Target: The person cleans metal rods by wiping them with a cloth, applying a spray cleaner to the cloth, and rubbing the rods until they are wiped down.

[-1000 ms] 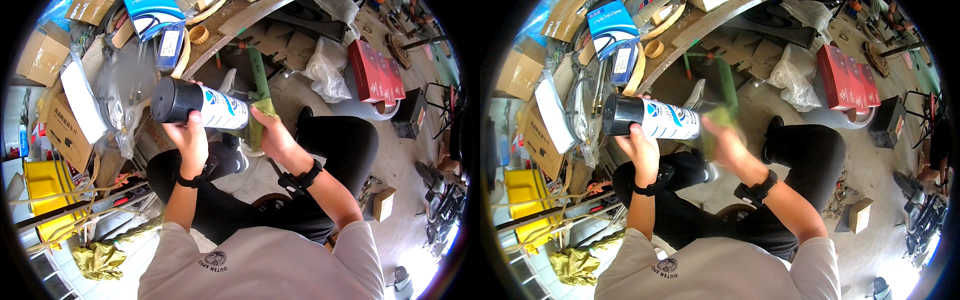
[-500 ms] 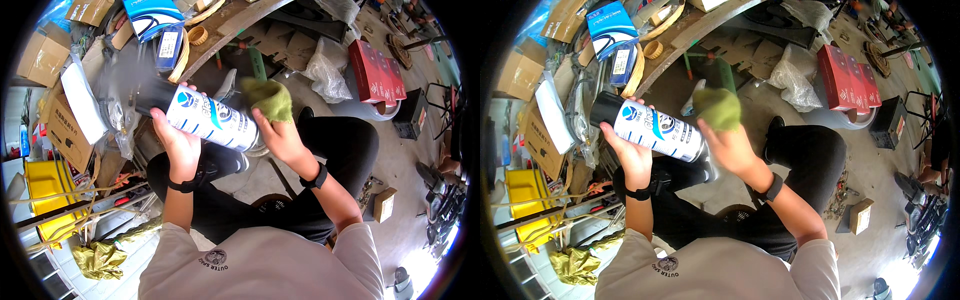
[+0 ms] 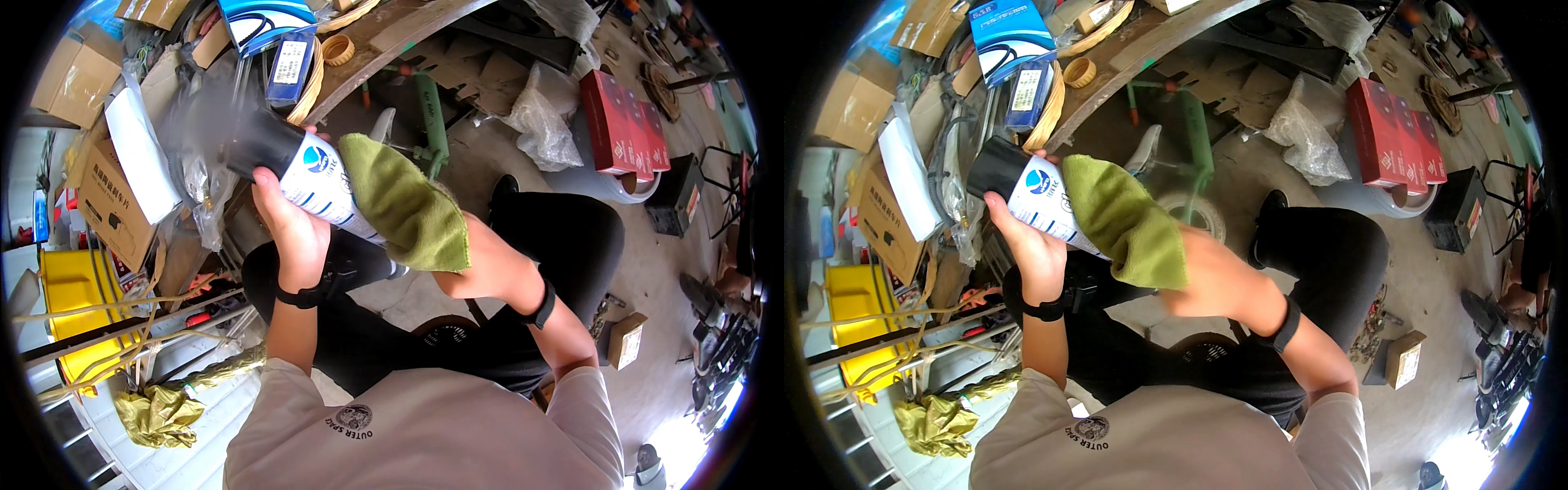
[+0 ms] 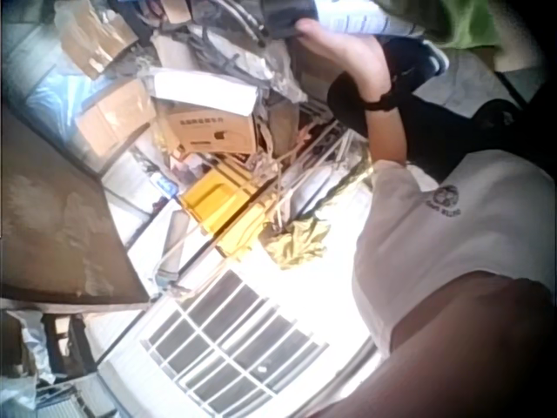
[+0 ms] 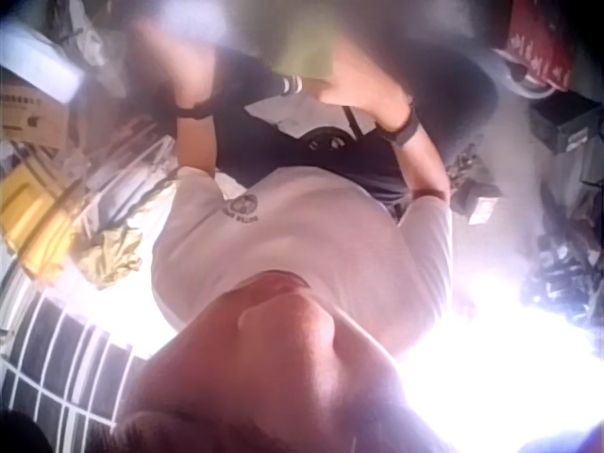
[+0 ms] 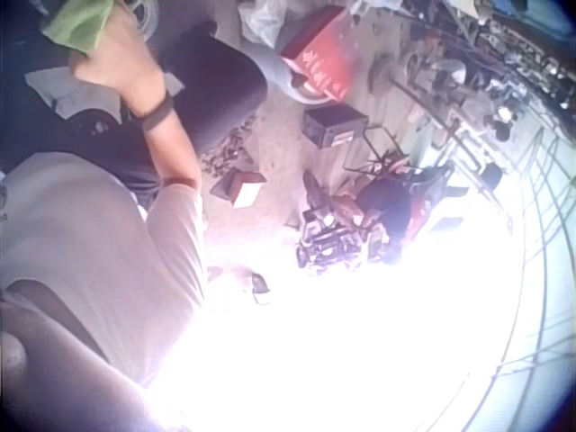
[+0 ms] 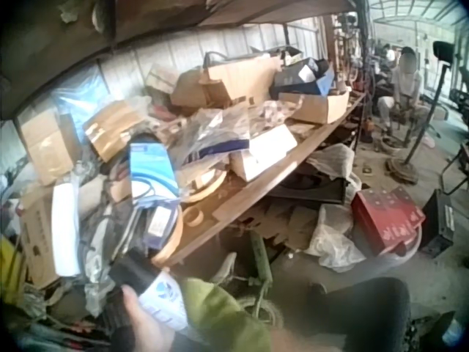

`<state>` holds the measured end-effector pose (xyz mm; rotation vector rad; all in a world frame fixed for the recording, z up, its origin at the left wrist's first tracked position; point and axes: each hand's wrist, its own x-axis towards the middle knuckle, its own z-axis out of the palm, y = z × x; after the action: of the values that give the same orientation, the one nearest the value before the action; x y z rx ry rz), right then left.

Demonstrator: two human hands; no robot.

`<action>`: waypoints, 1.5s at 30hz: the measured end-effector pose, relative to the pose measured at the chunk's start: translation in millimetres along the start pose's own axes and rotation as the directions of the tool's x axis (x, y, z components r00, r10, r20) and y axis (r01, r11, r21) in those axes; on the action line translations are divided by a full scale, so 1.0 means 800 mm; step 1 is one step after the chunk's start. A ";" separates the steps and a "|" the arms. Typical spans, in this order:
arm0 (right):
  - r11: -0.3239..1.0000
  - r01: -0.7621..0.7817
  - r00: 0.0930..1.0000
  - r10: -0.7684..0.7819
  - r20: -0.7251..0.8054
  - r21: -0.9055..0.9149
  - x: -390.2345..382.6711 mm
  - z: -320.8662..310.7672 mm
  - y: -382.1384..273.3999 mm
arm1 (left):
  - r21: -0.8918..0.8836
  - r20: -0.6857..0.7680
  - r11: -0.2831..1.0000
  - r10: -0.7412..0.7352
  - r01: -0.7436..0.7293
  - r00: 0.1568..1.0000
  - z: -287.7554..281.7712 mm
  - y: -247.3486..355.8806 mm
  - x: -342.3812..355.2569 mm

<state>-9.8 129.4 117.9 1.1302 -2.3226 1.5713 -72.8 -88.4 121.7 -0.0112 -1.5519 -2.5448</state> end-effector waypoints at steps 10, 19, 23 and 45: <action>0.961 -0.202 0.962 0.158 -0.221 -0.190 0.003 0.025 0.009 | 0.039 0.120 0.999 -0.019 0.015 0.993 0.019 -0.010 -0.016; 0.504 -0.435 0.798 0.600 0.060 0.746 -0.010 0.030 0.026 | -0.116 0.197 0.987 -0.084 0.109 0.977 0.048 -0.016 -0.044; 0.130 -0.630 0.569 0.749 0.341 0.765 -0.015 0.043 0.040 | 0.018 0.243 0.990 -0.143 0.143 0.959 0.028 -0.008 -0.032; -0.357 0.059 0.765 0.617 0.187 0.932 -0.011 0.071 0.025 | -0.159 0.154 0.986 -0.020 0.045 0.988 0.028 -0.007 -0.019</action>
<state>0.6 89.8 72.6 -0.2768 -0.3111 3.5849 -60.6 -64.2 125.5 -0.2057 -1.3993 -2.7463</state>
